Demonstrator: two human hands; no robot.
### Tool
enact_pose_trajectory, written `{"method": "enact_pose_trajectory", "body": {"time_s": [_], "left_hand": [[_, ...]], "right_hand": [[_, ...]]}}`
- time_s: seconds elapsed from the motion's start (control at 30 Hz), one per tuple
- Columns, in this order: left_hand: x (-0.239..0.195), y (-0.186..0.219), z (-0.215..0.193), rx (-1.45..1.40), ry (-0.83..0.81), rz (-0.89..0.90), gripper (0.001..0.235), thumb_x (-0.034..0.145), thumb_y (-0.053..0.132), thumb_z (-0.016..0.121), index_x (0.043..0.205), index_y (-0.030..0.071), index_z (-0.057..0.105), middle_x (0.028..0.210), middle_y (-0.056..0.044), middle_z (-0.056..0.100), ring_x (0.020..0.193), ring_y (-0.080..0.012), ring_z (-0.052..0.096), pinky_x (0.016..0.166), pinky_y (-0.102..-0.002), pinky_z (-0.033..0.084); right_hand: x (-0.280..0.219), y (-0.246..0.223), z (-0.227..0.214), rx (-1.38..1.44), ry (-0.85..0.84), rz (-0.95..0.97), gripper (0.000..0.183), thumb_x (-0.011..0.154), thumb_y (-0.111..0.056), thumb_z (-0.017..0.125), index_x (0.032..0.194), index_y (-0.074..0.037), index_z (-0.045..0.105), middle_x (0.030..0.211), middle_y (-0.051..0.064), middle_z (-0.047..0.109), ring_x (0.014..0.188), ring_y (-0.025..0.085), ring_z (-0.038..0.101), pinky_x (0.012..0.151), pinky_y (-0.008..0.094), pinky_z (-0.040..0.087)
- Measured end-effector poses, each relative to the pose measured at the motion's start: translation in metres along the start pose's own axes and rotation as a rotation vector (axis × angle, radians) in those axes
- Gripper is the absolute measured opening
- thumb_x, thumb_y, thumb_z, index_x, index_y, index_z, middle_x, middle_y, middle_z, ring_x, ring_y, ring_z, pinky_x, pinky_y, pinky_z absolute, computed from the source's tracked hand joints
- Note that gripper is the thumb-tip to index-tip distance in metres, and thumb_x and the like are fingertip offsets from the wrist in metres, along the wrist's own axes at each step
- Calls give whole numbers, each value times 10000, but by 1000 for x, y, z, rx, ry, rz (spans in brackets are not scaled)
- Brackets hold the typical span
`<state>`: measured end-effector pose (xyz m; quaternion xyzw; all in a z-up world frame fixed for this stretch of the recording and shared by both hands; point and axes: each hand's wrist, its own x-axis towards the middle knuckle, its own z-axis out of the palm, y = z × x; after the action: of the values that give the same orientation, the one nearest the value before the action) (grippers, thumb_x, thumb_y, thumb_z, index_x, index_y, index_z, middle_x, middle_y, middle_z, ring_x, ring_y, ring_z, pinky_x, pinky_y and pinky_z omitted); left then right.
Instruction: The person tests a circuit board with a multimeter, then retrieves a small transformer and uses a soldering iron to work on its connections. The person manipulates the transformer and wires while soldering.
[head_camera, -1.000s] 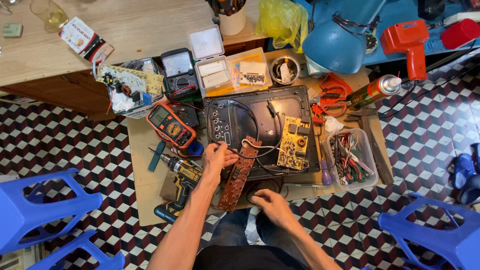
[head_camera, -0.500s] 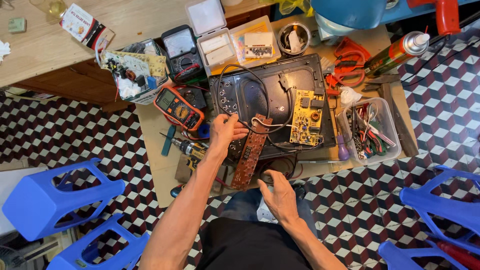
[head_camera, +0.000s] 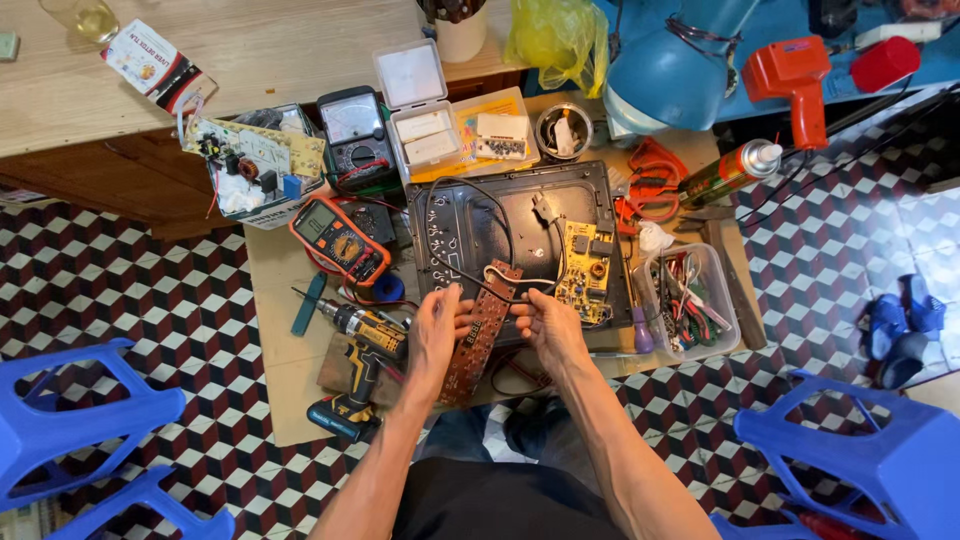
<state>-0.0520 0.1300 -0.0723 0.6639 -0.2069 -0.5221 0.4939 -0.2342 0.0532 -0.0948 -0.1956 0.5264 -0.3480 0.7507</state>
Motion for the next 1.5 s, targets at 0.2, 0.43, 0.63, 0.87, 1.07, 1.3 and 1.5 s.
{"method": "enact_pose_trajectory", "body": {"time_s": [0.2, 0.43, 0.63, 0.87, 1.07, 1.3, 1.5], "left_hand": [[-30, -28, 21, 974, 208, 547, 762, 720, 316, 850, 1336, 7, 524, 1228, -152, 616, 1159, -361, 561, 925, -506, 465], [-15, -46, 44, 1084, 284, 416, 773, 709, 307, 876, 1340, 28, 526, 1170, -140, 605, 1112, -340, 559, 922, -523, 438], [-5, -55, 47, 1144, 297, 357, 706, 740, 271, 839, 1331, 27, 540, 1148, -136, 613, 1108, -323, 576, 915, -504, 456], [-15, -29, 45, 1262, 282, 448, 654, 752, 211, 781, 1306, -38, 539, 1124, -147, 621, 1117, -323, 572, 848, -480, 487], [-15, 47, 18, 1907, -275, 431, 398, 742, 142, 773, 1111, 22, 683, 1097, -122, 669, 1140, -298, 598, 925, -451, 504], [32, 126, -15, 1326, -797, 384, 589, 694, 238, 848, 1235, 92, 667, 1110, -126, 731, 1046, -309, 691, 881, -428, 555], [24, 72, -14, 873, -441, 516, 619, 721, 224, 837, 1298, 123, 637, 1182, -120, 731, 1115, -286, 702, 986, -379, 549]], "right_hand": [[0, -36, -21, 45, -125, 46, 223, 972, -208, 643, 1056, -2, 637, 887, 135, 721, 706, 169, 679, 600, 272, 533], [12, -114, -47, 20, -208, 45, 220, 983, -196, 661, 1048, 14, 643, 905, 132, 738, 731, 167, 717, 643, 267, 574], [31, -136, -59, -26, -194, 70, 208, 961, -218, 654, 1044, -28, 653, 877, 105, 743, 723, 163, 738, 594, 257, 562], [38, -138, -55, -42, -235, 76, 167, 954, -192, 667, 1018, -43, 625, 885, 128, 743, 729, 194, 734, 613, 279, 579], [39, -146, -35, -77, -275, 58, 177, 955, -186, 667, 1021, -26, 632, 891, 146, 743, 734, 198, 732, 638, 288, 582], [42, -147, -41, -11, -276, 99, 182, 950, -188, 678, 1010, -22, 633, 893, 129, 745, 731, 190, 728, 618, 276, 582], [34, -133, -47, 101, -303, 113, 218, 993, -172, 634, 1047, 38, 648, 936, 162, 747, 760, 204, 737, 627, 276, 599]]}}
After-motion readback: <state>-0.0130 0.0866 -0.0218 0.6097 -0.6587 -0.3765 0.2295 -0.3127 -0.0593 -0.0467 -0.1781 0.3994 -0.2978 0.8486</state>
